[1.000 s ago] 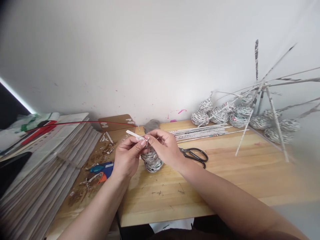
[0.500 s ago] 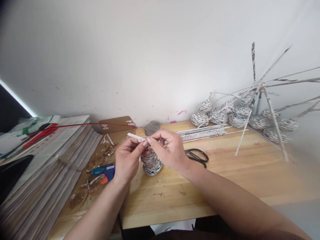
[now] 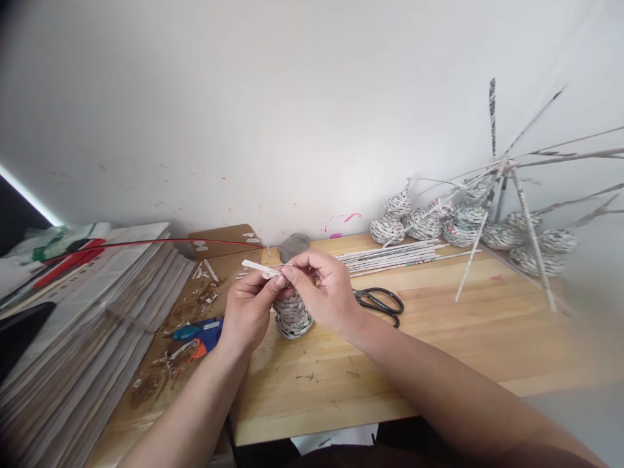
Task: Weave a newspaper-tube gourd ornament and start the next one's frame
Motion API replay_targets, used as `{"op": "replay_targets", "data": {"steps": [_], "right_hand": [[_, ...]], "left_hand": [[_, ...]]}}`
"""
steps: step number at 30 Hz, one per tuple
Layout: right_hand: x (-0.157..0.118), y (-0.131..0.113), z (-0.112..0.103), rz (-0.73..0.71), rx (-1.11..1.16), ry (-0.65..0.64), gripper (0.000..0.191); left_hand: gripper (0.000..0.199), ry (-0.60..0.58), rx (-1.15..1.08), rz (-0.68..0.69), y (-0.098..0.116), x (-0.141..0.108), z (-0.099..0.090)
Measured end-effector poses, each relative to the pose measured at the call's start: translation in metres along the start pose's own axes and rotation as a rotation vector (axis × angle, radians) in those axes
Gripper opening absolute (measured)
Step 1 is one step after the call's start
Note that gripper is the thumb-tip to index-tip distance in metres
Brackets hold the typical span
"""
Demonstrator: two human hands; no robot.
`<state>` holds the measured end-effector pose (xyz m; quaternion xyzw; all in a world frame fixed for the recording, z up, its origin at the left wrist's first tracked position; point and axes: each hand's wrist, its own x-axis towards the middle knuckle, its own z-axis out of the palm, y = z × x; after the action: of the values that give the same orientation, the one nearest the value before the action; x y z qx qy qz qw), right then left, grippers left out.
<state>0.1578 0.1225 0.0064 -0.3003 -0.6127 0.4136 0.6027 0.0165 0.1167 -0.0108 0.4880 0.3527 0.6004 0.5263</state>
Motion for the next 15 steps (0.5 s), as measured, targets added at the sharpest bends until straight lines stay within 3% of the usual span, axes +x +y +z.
{"op": "replay_targets", "data": {"steps": [3,10,15], "right_hand": [[-0.0009,-0.0022,0.0012,-0.073,-0.051,0.02,0.013],[-0.0024,-0.0011,0.0016,-0.022,0.052,-0.008,0.016],[-0.007,0.0041,-0.0016,-0.195,-0.169,0.008,0.008]], "left_hand": [[0.019,-0.035,-0.005,0.008,-0.0026,0.0008,-0.0021],[0.017,-0.053,0.034,0.028,-0.0014,-0.0004,-0.0043],[0.017,-0.053,0.058,0.038,-0.0024,-0.0007,-0.0037]]}}
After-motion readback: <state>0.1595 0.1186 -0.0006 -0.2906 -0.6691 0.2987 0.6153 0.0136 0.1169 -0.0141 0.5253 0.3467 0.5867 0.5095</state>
